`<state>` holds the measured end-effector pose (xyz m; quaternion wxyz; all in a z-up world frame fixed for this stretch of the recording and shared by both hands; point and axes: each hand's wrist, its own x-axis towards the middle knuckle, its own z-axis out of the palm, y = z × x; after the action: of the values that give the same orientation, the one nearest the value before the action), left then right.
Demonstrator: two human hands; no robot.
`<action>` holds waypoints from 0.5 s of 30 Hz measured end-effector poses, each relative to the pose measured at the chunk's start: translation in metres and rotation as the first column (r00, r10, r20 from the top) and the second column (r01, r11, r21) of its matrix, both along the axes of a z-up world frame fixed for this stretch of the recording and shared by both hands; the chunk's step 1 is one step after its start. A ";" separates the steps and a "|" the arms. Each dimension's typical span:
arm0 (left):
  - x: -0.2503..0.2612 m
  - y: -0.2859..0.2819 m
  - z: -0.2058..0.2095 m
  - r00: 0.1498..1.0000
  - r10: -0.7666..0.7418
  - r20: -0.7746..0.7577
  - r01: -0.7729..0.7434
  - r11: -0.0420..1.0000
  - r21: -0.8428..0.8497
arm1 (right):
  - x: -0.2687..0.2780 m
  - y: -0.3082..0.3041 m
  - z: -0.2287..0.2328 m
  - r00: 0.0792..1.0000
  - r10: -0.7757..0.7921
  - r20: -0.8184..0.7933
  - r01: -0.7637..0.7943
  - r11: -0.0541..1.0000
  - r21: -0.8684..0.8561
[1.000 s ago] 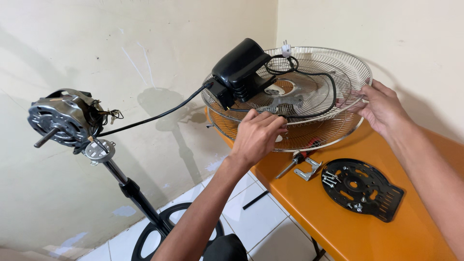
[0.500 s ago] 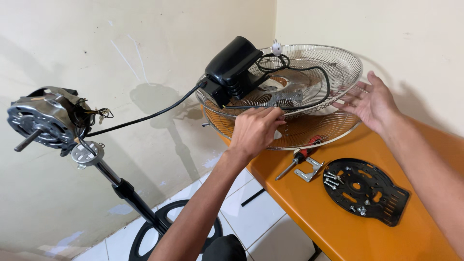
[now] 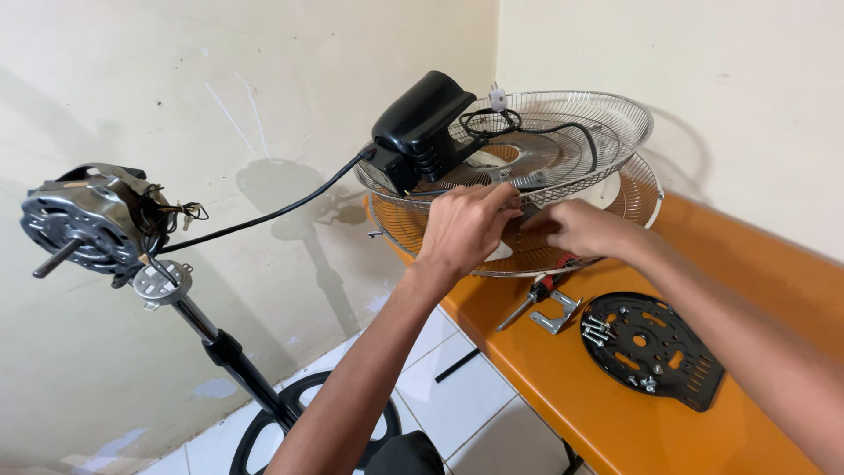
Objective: The person is repairing a standing fan. They adjust the fan cage, attach the motor to the stand, and use a screwdriver to tighten screws on the motor assembly.
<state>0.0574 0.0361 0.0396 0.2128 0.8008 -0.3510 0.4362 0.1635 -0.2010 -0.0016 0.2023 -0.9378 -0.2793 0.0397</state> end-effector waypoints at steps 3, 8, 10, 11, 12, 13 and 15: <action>-0.001 0.000 -0.002 1.000 0.020 -0.002 -0.020 1.000 -0.001 | -0.004 0.033 0.000 0.996 0.083 0.035 -0.080 0.995 -0.062; 0.000 -0.001 -0.003 0.997 0.069 -0.032 -0.069 0.998 0.015 | 0.004 0.054 -0.003 0.995 -0.093 0.033 0.099 0.943 -0.319; 0.000 0.000 -0.004 0.998 0.064 -0.026 -0.064 0.998 0.014 | 0.011 0.050 -0.007 0.996 -0.073 0.045 0.084 0.938 -0.336; 0.000 0.000 -0.004 0.999 0.051 -0.019 -0.051 0.999 0.012 | 0.015 0.046 -0.009 0.996 -0.066 0.053 0.081 0.936 -0.343; 0.001 -0.001 -0.004 0.999 0.038 -0.011 -0.038 0.999 0.010 | 0.019 0.043 -0.011 0.996 -0.069 0.055 0.082 0.948 -0.307; 0.001 -0.002 -0.003 0.999 0.045 0.000 -0.045 0.999 0.015 | 0.024 0.040 -0.014 0.996 -0.070 0.056 0.083 0.959 -0.271; 0.001 -0.004 -0.003 0.998 0.061 0.021 -0.061 0.998 0.024 | 0.033 0.035 -0.020 0.997 -0.049 0.067 0.063 0.972 -0.224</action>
<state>0.0583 0.0323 0.0362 0.1859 0.8092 -0.3339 0.4463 0.1965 -0.1662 -0.0212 0.0867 -0.9630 -0.2525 0.0369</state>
